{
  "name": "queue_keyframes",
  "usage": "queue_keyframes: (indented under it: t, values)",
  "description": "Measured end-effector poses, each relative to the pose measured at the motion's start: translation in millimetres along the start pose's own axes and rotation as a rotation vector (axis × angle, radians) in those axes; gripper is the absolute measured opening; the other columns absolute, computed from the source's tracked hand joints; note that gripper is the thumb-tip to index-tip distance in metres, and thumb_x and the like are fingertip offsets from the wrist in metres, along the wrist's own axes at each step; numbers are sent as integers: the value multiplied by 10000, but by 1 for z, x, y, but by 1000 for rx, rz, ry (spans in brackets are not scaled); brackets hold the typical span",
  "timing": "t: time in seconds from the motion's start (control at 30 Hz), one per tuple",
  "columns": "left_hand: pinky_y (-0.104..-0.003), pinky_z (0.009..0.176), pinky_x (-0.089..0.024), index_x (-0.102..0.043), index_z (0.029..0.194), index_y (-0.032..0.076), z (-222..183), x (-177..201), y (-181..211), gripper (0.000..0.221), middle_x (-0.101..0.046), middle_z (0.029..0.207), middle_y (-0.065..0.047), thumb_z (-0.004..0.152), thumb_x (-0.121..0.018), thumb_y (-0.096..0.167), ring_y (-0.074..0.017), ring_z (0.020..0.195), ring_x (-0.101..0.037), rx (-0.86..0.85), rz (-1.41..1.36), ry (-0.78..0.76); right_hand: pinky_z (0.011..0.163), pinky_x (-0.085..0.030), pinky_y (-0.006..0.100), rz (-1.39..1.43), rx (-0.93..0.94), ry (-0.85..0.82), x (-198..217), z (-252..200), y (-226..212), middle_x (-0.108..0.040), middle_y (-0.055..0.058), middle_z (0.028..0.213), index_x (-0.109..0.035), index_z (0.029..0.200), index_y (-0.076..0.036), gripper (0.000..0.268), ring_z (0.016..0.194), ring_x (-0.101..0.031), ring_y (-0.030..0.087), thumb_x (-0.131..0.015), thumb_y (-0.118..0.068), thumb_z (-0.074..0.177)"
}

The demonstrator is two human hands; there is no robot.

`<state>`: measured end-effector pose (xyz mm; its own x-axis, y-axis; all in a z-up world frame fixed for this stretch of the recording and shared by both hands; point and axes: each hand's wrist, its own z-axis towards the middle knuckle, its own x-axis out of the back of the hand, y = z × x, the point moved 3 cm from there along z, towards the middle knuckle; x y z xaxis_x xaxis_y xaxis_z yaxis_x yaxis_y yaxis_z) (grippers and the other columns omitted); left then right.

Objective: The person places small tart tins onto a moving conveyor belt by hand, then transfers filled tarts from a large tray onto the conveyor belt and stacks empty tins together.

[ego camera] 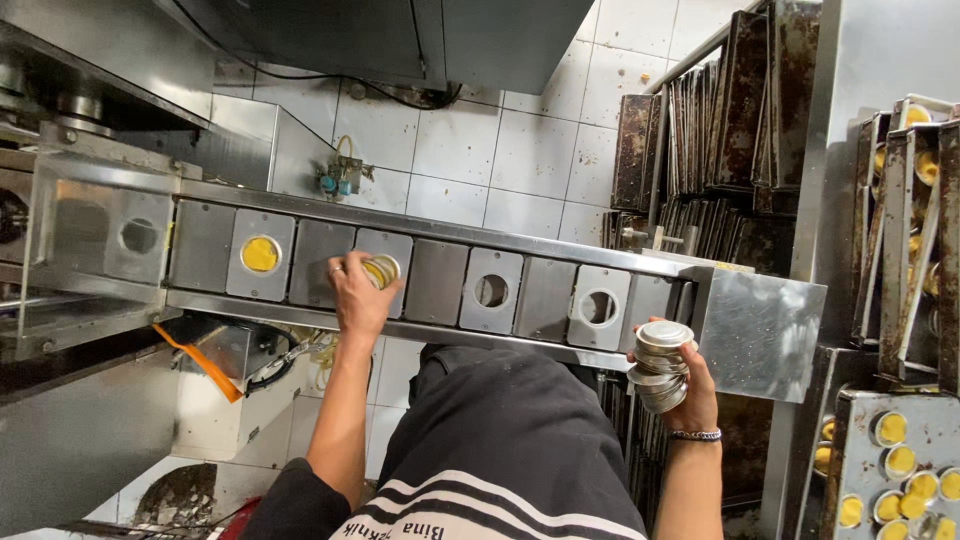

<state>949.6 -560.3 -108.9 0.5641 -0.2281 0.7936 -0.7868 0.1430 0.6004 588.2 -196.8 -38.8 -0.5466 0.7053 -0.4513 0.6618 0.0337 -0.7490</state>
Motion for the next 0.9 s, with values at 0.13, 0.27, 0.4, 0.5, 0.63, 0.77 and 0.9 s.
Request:
queue_keyframes:
  t: [0.13, 0.27, 0.4, 0.5, 0.63, 0.77, 0.9]
  values:
    - [-539, 1018, -434, -535, 1232, 60, -4, 33, 21, 788, -490, 1199, -243, 586, -969, 183, -492, 1126, -564, 3, -110, 86, 688, -613, 421, 53, 6, 15, -9, -7, -1, -623, 277, 1332, -431, 1475, 13, 711, 955, -734, 364, -537, -489, 982]
    - [-545, 974, -463, -563, 1231, 59, -13, 3, 46, 788, -532, 1155, -227, 574, -976, 202, -492, 1078, -582, -115, -123, -40, 649, -619, 421, 81, 6, 7, 15, -4, 18, -615, 279, 1331, -423, 1483, 11, 713, 959, -721, 379, -537, -495, 993]
    - [-521, 938, -495, -577, 1215, 56, -23, -45, 56, 807, -549, 1136, -203, 521, -978, 150, -450, 1062, -592, -335, -67, -164, 682, -603, 421, 107, -7, 22, 6, -3, 26, -623, 260, 1332, -446, 1476, -7, 707, 957, -710, 370, -532, -504, 981]
    - [-510, 924, -516, -550, 1209, 44, -25, -64, 53, 796, -547, 1132, -195, 552, -974, 195, -420, 1068, -600, -377, 36, -213, 706, -603, 426, 122, -5, 47, 8, -8, 32, -622, 253, 1340, -445, 1474, -13, 708, 965, -710, 363, -531, -513, 980]
    - [-532, 935, -523, -525, 1209, 32, -21, -54, 50, 829, -515, 1194, -224, 541, -972, 236, -445, 1092, -571, -403, 77, -212, 773, -602, 451, 200, -30, 97, 24, -14, 47, -613, 242, 1372, -442, 1489, -18, 684, 974, -713, 371, -521, -488, 998]
    - [-518, 958, -499, -556, 1185, 37, -19, -41, 39, 783, -474, 1231, -186, 571, -967, 294, -417, 1121, -545, -403, 115, -194, 777, -606, 460, 163, -30, 105, 21, -15, 46, -593, 268, 1376, -404, 1512, 7, 726, 962, -719, 386, -524, -487, 993]
    - [-536, 1058, -416, -535, 1211, 42, -12, -33, 14, 828, -515, 1165, -202, 575, -974, 340, -429, 1115, -564, -253, 43, -179, 768, -606, 443, 152, -14, 123, 12, -18, 40, -614, 269, 1348, -435, 1473, 11, 698, 963, -727, 376, -541, -486, 994]
